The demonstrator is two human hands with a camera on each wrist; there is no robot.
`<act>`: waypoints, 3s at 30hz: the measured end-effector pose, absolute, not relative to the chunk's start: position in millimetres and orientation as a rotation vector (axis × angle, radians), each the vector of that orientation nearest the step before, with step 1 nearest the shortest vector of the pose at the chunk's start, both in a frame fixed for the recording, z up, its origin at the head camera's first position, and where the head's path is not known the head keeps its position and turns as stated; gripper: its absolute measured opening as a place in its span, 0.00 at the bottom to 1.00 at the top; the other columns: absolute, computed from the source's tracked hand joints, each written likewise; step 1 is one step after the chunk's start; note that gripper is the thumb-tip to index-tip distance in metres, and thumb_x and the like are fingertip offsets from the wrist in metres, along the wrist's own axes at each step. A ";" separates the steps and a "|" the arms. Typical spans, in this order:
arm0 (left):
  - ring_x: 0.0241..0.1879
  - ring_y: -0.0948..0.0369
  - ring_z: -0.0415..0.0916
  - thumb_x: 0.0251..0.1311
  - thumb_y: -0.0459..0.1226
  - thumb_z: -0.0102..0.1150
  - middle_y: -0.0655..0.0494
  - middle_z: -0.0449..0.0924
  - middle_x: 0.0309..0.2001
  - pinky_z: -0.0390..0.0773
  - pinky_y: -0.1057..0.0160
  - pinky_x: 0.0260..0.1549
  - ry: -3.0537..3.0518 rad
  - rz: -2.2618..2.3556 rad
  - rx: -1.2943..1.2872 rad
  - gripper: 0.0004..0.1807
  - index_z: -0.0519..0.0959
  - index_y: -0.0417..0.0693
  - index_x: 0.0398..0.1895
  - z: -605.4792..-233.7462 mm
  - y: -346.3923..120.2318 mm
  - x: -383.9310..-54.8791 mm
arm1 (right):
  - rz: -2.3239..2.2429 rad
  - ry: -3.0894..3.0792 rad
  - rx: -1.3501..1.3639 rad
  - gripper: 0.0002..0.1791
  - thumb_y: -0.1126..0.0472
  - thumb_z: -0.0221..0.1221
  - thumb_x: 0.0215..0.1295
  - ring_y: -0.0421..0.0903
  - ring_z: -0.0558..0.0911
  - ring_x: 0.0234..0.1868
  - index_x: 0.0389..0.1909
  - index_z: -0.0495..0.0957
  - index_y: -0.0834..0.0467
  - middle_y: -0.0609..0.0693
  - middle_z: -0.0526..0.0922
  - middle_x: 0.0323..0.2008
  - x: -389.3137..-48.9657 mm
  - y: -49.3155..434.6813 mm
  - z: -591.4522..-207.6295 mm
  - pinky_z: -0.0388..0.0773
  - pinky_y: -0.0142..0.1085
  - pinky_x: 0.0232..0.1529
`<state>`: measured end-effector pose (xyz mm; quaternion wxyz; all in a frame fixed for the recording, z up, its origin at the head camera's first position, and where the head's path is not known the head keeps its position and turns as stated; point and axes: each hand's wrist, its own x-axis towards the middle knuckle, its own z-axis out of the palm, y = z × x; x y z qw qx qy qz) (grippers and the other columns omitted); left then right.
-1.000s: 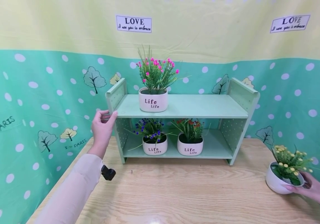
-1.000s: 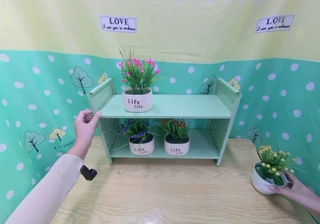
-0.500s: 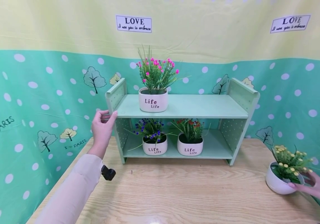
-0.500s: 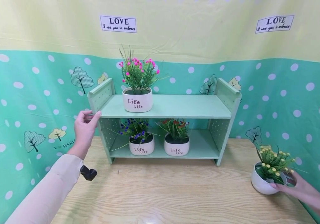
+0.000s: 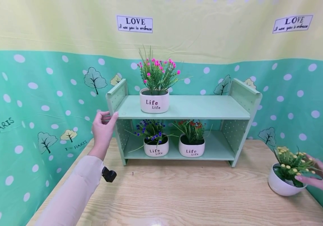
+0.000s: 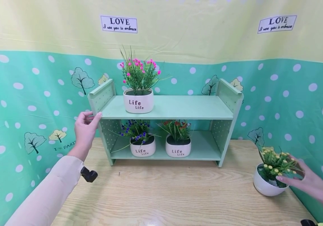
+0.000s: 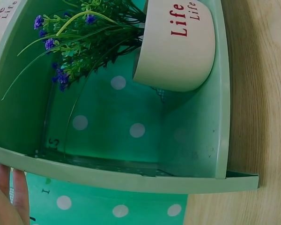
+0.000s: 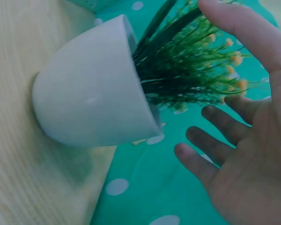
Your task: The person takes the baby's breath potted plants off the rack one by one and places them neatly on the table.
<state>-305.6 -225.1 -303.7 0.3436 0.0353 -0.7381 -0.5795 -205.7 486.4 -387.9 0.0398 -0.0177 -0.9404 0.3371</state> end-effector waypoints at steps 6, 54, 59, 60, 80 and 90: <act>0.43 0.62 0.75 0.62 0.55 0.65 0.55 0.78 0.46 0.78 0.67 0.41 -1.909 -1.516 0.094 0.28 0.75 0.44 0.55 -303.4 -226.1 -305.1 | 0.995 -2.829 0.010 0.57 0.52 0.60 0.72 0.89 0.47 0.59 0.72 0.23 0.74 0.86 0.36 0.67 -207.8 482.8 -379.4 0.55 0.79 0.49; 0.41 0.62 0.75 0.62 0.54 0.67 0.57 0.77 0.43 0.78 0.67 0.40 -1.892 -1.521 0.088 0.26 0.77 0.46 0.53 -304.6 -224.7 -307.1 | 1.008 -2.641 0.336 0.49 0.58 0.64 0.69 0.17 0.67 0.51 0.81 0.43 0.42 0.28 0.70 0.54 -217.0 410.7 -295.1 0.69 0.13 0.38; 0.40 0.62 0.74 0.62 0.54 0.67 0.57 0.78 0.44 0.77 0.66 0.39 -1.888 -1.535 0.081 0.26 0.77 0.47 0.53 -304.6 -225.4 -307.7 | 1.039 -2.609 0.436 0.46 0.63 0.65 0.68 0.23 0.73 0.51 0.80 0.49 0.44 0.34 0.74 0.55 -221.3 393.2 -284.7 0.72 0.16 0.40; 0.40 0.62 0.74 0.62 0.53 0.67 0.57 0.78 0.44 0.77 0.66 0.38 -1.886 -1.538 0.080 0.25 0.77 0.47 0.53 -304.6 -225.3 -307.9 | 1.042 -2.608 0.447 0.46 0.63 0.64 0.68 0.24 0.73 0.51 0.80 0.49 0.44 0.35 0.74 0.55 -222.4 389.9 -282.9 0.72 0.16 0.40; 0.40 0.62 0.75 0.62 0.53 0.67 0.58 0.78 0.43 0.78 0.68 0.38 -1.890 -1.530 0.091 0.25 0.77 0.46 0.52 -305.7 -225.8 -308.8 | 1.164 -2.529 0.690 0.40 0.67 0.64 0.67 0.33 0.77 0.54 0.76 0.57 0.53 0.51 0.77 0.57 -244.4 325.2 -265.0 0.74 0.19 0.49; 0.41 0.62 0.75 0.62 0.53 0.67 0.57 0.78 0.44 0.78 0.67 0.39 -1.888 -1.535 0.084 0.25 0.76 0.46 0.53 -304.0 -224.7 -308.1 | 1.230 -2.471 0.733 0.37 0.68 0.63 0.68 0.40 0.78 0.54 0.74 0.60 0.55 0.56 0.76 0.57 -258.9 298.0 -256.1 0.76 0.22 0.49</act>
